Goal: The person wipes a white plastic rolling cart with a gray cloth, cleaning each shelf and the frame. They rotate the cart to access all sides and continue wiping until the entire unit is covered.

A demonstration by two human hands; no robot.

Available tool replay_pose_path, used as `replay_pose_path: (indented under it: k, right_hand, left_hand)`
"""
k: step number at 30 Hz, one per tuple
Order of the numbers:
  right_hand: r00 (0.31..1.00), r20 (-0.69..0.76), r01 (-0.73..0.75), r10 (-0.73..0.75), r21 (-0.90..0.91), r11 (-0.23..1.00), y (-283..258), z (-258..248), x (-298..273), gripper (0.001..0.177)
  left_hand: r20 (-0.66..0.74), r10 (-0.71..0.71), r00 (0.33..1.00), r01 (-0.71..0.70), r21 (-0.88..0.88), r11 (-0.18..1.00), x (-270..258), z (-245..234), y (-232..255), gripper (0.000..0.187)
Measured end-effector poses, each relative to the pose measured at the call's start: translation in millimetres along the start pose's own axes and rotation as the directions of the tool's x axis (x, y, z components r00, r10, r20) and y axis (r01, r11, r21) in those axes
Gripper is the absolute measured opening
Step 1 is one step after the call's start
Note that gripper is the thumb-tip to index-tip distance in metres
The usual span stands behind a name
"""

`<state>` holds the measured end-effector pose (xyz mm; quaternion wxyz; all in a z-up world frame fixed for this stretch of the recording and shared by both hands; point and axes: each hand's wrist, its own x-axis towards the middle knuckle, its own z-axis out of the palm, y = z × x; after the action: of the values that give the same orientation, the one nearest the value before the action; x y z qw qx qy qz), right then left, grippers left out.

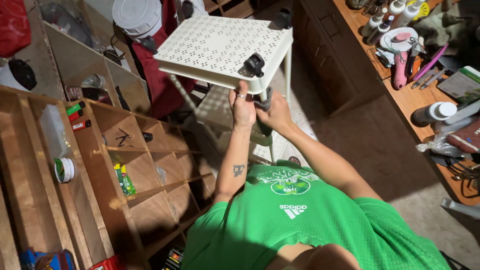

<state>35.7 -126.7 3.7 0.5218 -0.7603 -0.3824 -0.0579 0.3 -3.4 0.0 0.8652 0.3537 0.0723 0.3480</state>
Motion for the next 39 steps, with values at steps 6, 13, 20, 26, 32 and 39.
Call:
replay_pose_path:
  k: [6,13,20,26,32,39]
  right_hand:
    - [0.993,0.075,-0.089,0.093,-0.055,0.995,30,25,-59,0.038]
    - [0.999,-0.011,0.052,-0.053,-0.044,0.998,51,15,-63,0.044]
    - [0.977,0.011,0.215,-0.215,-0.060,0.975,40,-22,-31,0.045]
    - [0.964,0.075,0.259,-0.254,-0.075,0.963,35,-34,-2,0.041]
    - [0.968,0.117,0.236,-0.223,-0.116,0.965,29,-27,15,0.038]
    - [0.977,0.087,0.199,-0.192,-0.080,0.977,12,-14,13,0.038]
  left_hand:
    - [-0.049,0.109,0.993,-0.108,0.017,0.994,16,0,19,0.044]
    - [-0.032,0.131,0.991,-0.134,-0.124,0.983,24,-9,46,0.049]
    - [0.335,-0.013,0.942,-0.119,0.369,0.922,-11,-39,39,0.075]
    - [0.413,-0.130,0.901,-0.426,0.899,-0.099,-84,-90,-13,0.093]
    - [-0.102,-0.430,0.897,0.357,0.739,0.570,-141,-114,-70,0.054]
    - [0.088,-0.676,0.732,0.645,-0.410,0.645,-100,-82,-73,0.077]
